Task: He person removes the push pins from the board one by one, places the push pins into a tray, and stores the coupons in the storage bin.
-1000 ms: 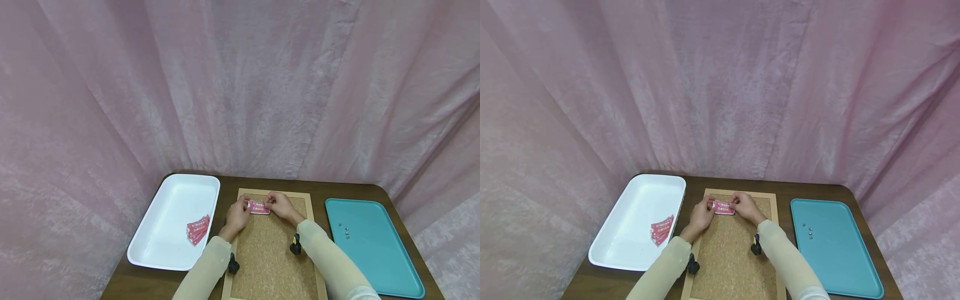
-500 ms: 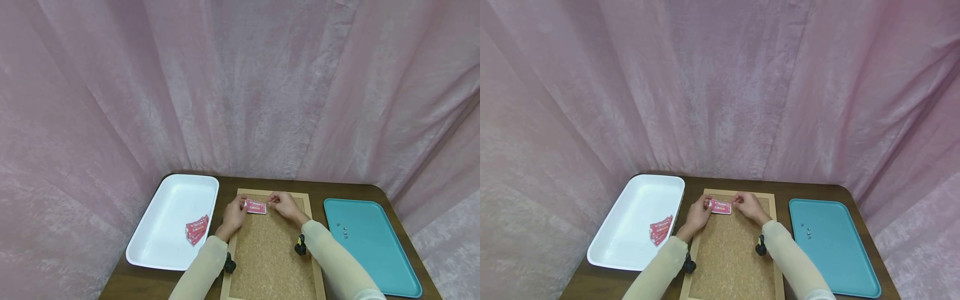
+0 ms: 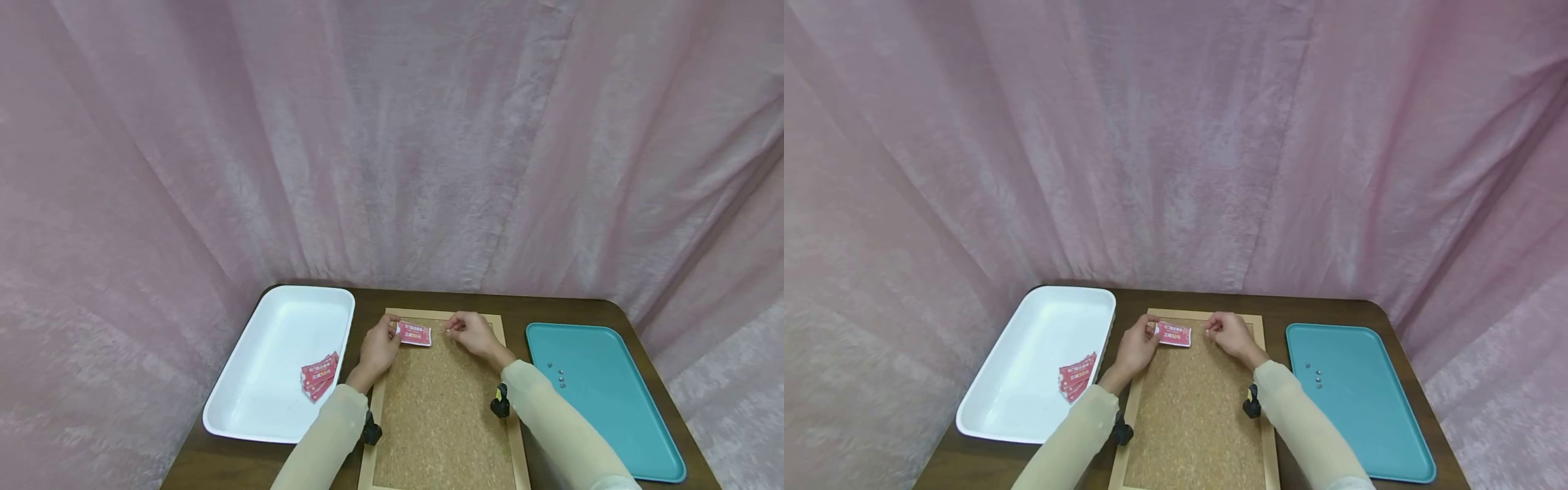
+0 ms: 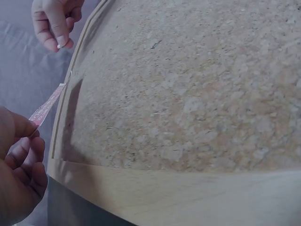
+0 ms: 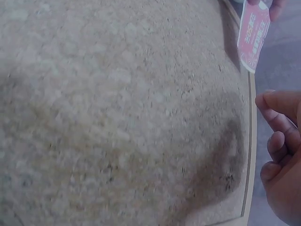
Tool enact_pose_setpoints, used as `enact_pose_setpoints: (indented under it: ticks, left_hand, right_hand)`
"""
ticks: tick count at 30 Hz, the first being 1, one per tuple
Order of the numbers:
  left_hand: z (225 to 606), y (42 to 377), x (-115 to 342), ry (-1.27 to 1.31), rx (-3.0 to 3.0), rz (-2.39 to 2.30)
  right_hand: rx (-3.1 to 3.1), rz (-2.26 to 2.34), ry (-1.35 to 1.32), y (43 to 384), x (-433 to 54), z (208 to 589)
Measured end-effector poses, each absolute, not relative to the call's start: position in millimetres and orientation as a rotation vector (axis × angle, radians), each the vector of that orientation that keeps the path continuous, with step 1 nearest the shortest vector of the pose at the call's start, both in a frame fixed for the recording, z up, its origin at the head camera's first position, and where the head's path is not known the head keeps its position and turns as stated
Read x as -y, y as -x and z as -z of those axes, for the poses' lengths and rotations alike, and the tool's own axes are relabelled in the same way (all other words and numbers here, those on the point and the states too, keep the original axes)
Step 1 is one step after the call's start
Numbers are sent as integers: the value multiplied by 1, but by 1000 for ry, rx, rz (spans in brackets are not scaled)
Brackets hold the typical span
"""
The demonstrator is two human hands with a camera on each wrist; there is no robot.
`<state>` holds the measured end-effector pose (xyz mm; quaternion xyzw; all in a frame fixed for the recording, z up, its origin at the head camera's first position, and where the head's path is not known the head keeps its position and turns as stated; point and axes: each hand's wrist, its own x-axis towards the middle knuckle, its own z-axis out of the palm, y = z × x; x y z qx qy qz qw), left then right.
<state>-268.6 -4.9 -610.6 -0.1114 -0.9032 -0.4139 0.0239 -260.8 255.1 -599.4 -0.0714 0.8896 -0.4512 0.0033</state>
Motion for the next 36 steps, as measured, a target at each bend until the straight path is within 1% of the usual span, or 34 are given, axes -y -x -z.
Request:
enact_pose_setpoints:
  ticks: [15, 24, 32, 36]
  left_hand:
    - [604, 272, 14, 321, 2742, 1314]
    - [599, 274, 22, 306, 2728, 1308]
    - [593, 277, 27, 318, 2714, 1350]
    - [587, 279, 31, 329, 2708, 1379]
  right_hand:
    - [-2738, 1471, 293, 257, -271, 600]
    - [-2696, 1512, 258, 252, -280, 598]
    - [-2712, 1477, 190, 245, -302, 593]
    - [-2730, 1490, 197, 244, -312, 592]
